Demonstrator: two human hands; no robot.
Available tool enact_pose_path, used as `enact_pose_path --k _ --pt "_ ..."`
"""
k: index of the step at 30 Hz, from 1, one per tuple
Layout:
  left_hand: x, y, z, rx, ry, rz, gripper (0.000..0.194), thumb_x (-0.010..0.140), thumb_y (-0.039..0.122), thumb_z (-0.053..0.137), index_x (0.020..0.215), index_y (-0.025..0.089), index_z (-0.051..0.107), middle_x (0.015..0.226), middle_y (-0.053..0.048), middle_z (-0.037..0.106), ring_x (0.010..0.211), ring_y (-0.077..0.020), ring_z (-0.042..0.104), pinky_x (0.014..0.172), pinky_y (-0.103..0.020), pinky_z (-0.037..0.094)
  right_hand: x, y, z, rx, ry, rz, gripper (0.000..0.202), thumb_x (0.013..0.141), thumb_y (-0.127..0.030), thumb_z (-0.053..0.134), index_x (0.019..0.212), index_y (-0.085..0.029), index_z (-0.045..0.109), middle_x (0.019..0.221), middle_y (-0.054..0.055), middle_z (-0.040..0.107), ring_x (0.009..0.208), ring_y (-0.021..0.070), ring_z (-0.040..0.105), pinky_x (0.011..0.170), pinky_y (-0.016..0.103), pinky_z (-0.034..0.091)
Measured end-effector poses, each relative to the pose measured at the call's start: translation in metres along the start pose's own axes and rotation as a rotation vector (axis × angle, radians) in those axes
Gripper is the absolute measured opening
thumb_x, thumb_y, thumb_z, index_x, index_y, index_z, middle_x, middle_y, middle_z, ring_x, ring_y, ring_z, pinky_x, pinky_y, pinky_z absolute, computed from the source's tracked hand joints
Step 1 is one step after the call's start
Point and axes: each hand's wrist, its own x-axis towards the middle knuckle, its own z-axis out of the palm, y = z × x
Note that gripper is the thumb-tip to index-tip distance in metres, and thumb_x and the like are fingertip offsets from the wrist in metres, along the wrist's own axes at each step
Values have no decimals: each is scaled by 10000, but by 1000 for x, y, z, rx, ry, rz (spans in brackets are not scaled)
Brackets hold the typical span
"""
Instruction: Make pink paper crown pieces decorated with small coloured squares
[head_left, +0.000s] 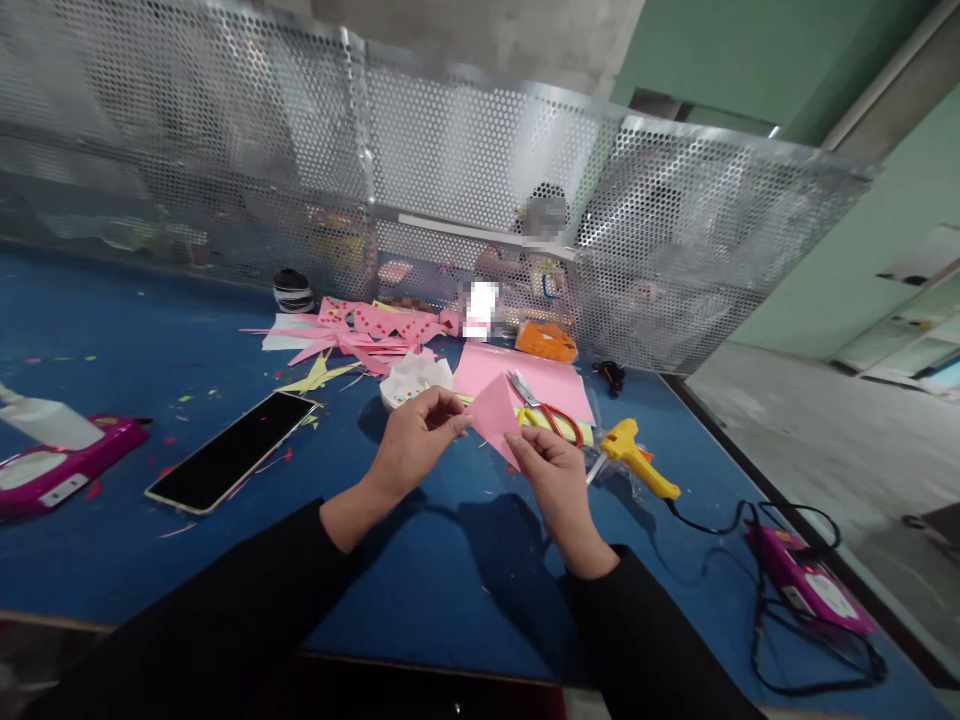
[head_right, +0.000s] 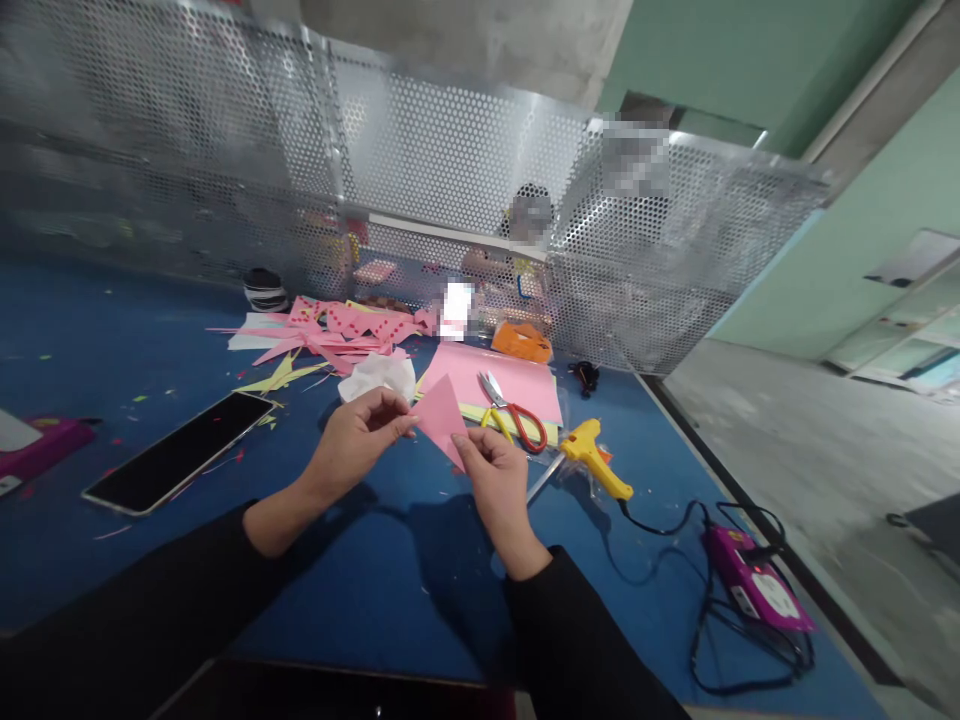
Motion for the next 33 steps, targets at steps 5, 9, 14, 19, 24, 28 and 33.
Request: enact_pose_path --k 5,9,14,19,24,28,33 --pt "-5 3 -1 -54 -22 -71 235 777 388 712 913 199 678 826 -21 728 678 -161 680 621 -280 528 -1 3 1 -21 -30 -6 288 703 -479 777 754 -196 766 608 -7 664 541 134 558 534 285 562" --pt "-8 6 -3 -49 -55 -122 180 795 379 691 836 206 713 681 -2 706 635 -168 666 624 -285 529 -4 -1 2 -62 -71 -25 267 728 -463 767 752 -198 772 598 -7 649 548 137 550 545 280 531" --pt "-9 9 -3 -40 -113 -155 145 761 344 695 759 206 737 598 19 667 568 -150 628 614 -277 506 -6 -8 0 -111 -95 -75 231 769 -428 737 819 -210 793 759 24 732 695 167 613 672 292 510" --pt "-11 6 0 -31 -183 -180 179 745 363 723 794 194 754 632 5 697 586 -158 642 620 -279 495 -4 -4 -3 -136 -72 -82 245 764 -430 724 693 -197 742 656 0 661 631 144 549 617 272 457" --pt "-11 1 4 -94 -179 -285 395 784 540 699 931 175 737 873 -66 780 672 -178 705 598 -272 495 -2 -3 -5 -201 38 -117 264 753 -403 736 621 -190 653 552 -45 512 557 108 418 559 256 359" --pt "-10 2 5 -259 -242 -504 586 773 725 623 897 161 724 927 -119 794 666 -191 725 560 -265 488 -4 -6 -5 -286 78 -213 252 749 -362 758 599 -205 631 563 -47 509 589 120 439 600 267 371" --pt "-11 3 3 -332 -336 -586 586 688 703 738 877 148 755 915 -133 797 664 -195 730 552 -253 478 -8 -7 -5 -427 15 -420 254 828 -337 731 621 -223 638 610 -32 567 617 135 496 635 276 406"
